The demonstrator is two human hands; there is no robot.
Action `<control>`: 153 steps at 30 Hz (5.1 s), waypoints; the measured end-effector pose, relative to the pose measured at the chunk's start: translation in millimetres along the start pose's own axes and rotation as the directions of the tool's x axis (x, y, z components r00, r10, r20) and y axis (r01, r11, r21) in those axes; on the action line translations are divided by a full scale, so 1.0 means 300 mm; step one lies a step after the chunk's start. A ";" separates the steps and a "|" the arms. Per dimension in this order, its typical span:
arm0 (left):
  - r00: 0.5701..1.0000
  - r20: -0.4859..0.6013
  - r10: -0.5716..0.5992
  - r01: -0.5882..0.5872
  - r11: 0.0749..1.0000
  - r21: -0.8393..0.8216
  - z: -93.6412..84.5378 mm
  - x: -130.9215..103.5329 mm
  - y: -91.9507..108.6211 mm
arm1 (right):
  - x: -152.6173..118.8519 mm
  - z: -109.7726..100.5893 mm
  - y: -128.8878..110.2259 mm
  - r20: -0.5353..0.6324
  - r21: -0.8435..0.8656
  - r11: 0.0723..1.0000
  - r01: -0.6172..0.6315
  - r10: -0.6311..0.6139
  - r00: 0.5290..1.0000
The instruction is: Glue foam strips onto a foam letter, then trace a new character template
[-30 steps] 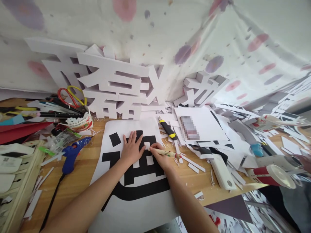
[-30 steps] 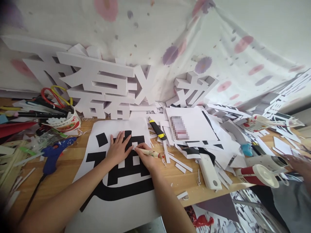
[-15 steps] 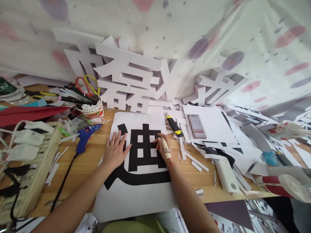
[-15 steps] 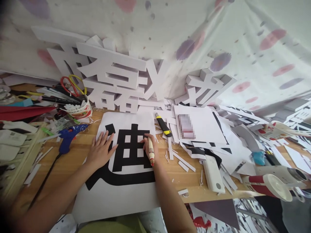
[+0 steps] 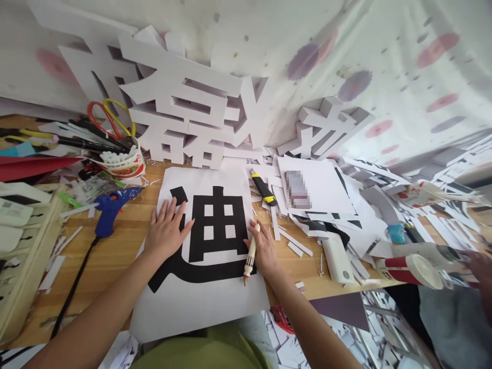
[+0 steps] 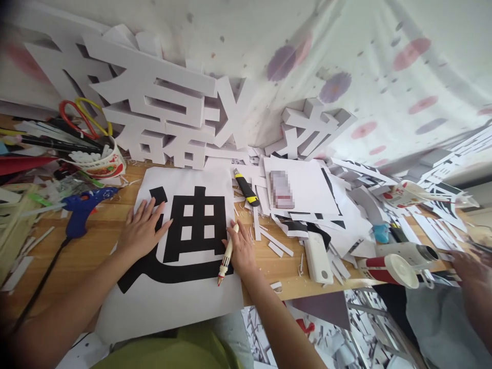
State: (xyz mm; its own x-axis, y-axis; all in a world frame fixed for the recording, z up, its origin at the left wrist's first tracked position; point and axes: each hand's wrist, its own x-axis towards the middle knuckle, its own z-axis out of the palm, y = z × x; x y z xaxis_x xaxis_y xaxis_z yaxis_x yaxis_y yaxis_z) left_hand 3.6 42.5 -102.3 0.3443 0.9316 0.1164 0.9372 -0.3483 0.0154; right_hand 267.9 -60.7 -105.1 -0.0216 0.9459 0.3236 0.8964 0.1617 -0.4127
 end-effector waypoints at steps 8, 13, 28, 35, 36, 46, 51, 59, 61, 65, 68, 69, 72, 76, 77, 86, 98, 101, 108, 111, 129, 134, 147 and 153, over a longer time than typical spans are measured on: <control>1.000 0.000 0.008 -0.008 1.000 -0.012 0.009 0.001 -0.006 | -0.003 0.006 -0.003 0.010 -0.077 0.997 -0.010 0.011 1.000; 1.000 0.003 0.001 -0.001 0.999 -0.033 0.008 -0.001 -0.005 | 0.000 -0.004 -0.010 0.005 -0.049 0.999 -0.019 0.019 1.000; 0.966 0.064 -0.248 0.241 0.794 -0.558 -0.125 -0.144 -0.189 | 0.025 0.037 -0.019 0.075 0.036 0.990 0.139 -0.142 0.987; 0.928 0.249 -0.277 0.369 0.779 -0.506 -0.113 -0.301 -0.155 | 0.023 0.042 -0.018 0.057 0.040 0.989 0.145 -0.147 0.988; 0.923 0.268 -0.275 0.377 0.783 -0.494 -0.111 -0.297 -0.154 | 0.023 0.042 -0.018 0.059 0.036 0.989 0.144 -0.146 0.987; 0.909 0.156 -0.386 0.394 0.680 -0.618 -0.067 -0.270 -0.182 | 0.025 0.043 -0.020 0.060 -0.005 0.986 0.166 -0.166 0.984; 0.869 0.296 -0.396 0.484 0.565 -0.668 -0.065 -0.257 -0.221 | 0.024 0.046 -0.015 0.057 0.011 0.988 0.157 -0.157 0.986; 0.833 0.371 -0.410 0.550 0.546 -0.632 -0.099 -0.283 -0.218 | 0.025 0.043 -0.015 0.070 0.028 0.985 0.168 -0.170 0.983; 0.838 0.363 -0.406 0.542 0.557 -0.629 -0.104 -0.289 -0.212 | 0.025 0.043 -0.014 0.076 0.019 0.985 0.172 -0.173 0.982; 0.851 0.360 -0.382 0.524 0.590 -0.614 -0.119 -0.293 -0.200 | 0.022 0.041 -0.014 0.086 0.012 0.986 0.164 -0.165 0.983; 0.858 0.370 -0.357 0.512 0.658 -0.552 -0.142 -0.292 -0.187 | 0.015 0.037 -0.016 0.091 0.004 0.989 0.150 -0.150 0.984; 0.857 0.382 -0.345 0.509 0.677 -0.532 -0.150 -0.291 -0.182 | 0.011 0.035 -0.017 0.094 0.000 0.989 0.147 -0.146 0.985; 0.853 0.432 -0.292 0.498 0.705 -0.505 -0.169 -0.283 -0.173 | 0.002 0.032 -0.018 0.093 -0.009 0.991 0.135 -0.134 0.987; 0.857 0.430 -0.284 0.487 0.718 -0.497 -0.178 -0.258 -0.167 | -0.004 0.035 -0.022 0.088 -0.027 0.989 0.143 -0.140 0.986; 0.865 0.409 -0.291 0.479 0.722 -0.499 -0.177 -0.250 -0.168 | -0.005 0.036 -0.023 0.087 -0.032 0.988 0.151 -0.147 0.985; 0.952 0.104 -0.287 0.298 0.801 -0.520 -0.132 -0.230 -0.145 | -0.006 0.040 -0.034 0.082 -0.011 0.989 0.151 -0.149 0.985; 0.982 -0.052 0.183 -0.190 0.960 -0.207 -0.023 -0.166 -0.018 | -0.001 0.034 -0.052 0.087 0.015 0.991 0.137 -0.137 0.987; 0.980 -0.050 0.190 -0.196 0.964 -0.178 -0.019 -0.173 -0.022 | -0.003 0.025 -0.025 0.087 0.062 0.993 0.096 -0.102 0.991; 0.985 -0.026 0.168 -0.170 0.973 -0.154 -0.024 -0.170 -0.016 | -0.054 -0.071 0.039 0.024 0.191 0.972 -0.137 0.135 0.991; 0.986 -0.023 0.167 -0.168 0.974 -0.154 -0.024 -0.170 -0.014 | -0.090 -0.102 0.032 0.138 0.150 0.989 -0.011 -0.010 0.990; 0.984 -0.017 0.178 -0.178 0.968 -0.180 -0.030 -0.176 -0.017 | -0.115 -0.103 0.023 0.236 0.057 0.977 0.205 -0.212 0.948; 0.984 -0.018 0.175 -0.175 0.966 -0.190 -0.027 -0.175 -0.018 | -0.137 -0.088 0.029 0.181 0.030 0.978 0.205 -0.207 0.962; 0.979 -0.069 0.190 -0.201 0.953 -0.227 -0.008 -0.174 -0.025 | 0.178 -0.030 -0.031 0.199 -0.003 0.986 0.169 -0.165 0.966; 0.980 -0.079 0.184 -0.196 0.960 -0.202 -0.020 -0.168 -0.022 | 0.164 0.071 -0.026 0.150 -0.008 0.992 0.123 -0.120 0.981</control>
State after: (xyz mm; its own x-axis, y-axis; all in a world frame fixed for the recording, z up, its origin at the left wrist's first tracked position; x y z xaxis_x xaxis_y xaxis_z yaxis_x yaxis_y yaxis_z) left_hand -20.4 -2.6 -102.2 0.5051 0.8407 0.1950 0.8209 -0.5378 0.1921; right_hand 250.4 -9.3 -104.1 -0.1954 0.9510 0.2395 0.8906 0.2743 -0.3628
